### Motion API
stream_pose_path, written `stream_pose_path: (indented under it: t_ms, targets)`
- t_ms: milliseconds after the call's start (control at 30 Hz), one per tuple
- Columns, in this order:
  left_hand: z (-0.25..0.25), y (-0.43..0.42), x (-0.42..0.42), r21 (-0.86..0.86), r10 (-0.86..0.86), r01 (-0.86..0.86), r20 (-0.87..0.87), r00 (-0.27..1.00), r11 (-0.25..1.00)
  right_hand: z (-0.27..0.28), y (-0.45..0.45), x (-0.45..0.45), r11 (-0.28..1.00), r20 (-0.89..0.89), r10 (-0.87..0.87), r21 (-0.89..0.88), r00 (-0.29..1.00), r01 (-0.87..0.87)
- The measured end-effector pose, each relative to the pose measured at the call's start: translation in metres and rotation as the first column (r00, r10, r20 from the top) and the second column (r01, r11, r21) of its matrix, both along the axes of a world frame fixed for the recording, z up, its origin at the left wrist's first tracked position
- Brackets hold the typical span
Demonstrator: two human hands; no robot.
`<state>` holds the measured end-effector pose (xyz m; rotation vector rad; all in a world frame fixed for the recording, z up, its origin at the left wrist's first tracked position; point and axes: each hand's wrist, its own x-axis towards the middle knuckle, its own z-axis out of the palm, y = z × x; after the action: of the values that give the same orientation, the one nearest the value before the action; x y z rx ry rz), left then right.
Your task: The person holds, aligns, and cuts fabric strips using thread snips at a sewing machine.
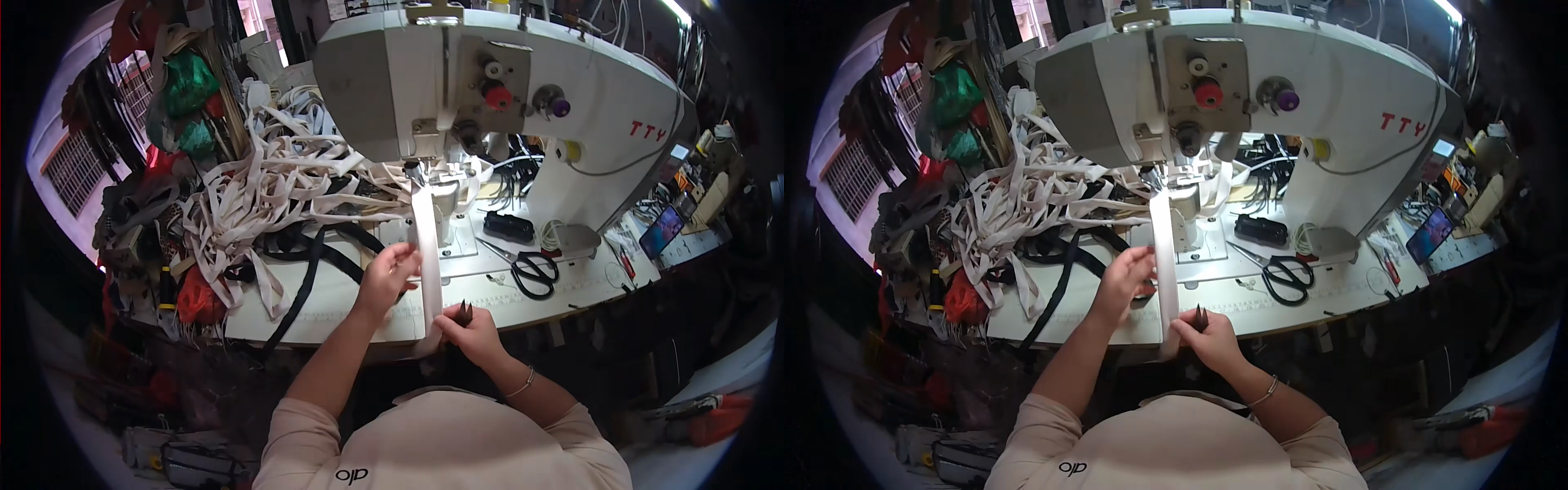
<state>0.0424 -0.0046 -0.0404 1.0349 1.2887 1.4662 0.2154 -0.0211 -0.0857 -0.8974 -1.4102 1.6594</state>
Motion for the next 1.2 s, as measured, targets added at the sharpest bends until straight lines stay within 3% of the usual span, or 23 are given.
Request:
stream_pose_path:
  t_ms: [67,233,600,900,1200]
  targets:
    - [0.004,0.027,-0.007,0.023,-0.163,0.163,0.288,0.944,0.986,0.002,-0.002,0.001,1.0,0.029,0.018,0.009,0.999,-0.019]
    - [0.01,0.057,-0.02,0.038,-0.27,0.277,0.38,0.885,0.96,0.019,-0.004,0.009,0.994,0.011,0.103,0.017,0.995,-0.103]
    - [0.015,0.063,-0.012,0.047,-0.17,0.164,0.359,0.918,0.985,0.025,0.014,0.01,0.978,-0.043,0.182,-0.096,0.982,-0.185]
    - [0.024,0.085,-0.023,0.009,-0.152,0.161,0.375,0.914,0.987,0.032,0.038,-0.003,0.987,-0.035,0.159,0.011,0.987,-0.159]
    - [0.021,0.072,-0.02,0.029,-0.154,0.153,0.321,0.934,0.988,0.042,0.058,-0.015,0.988,-0.071,0.14,-0.048,0.988,-0.144]
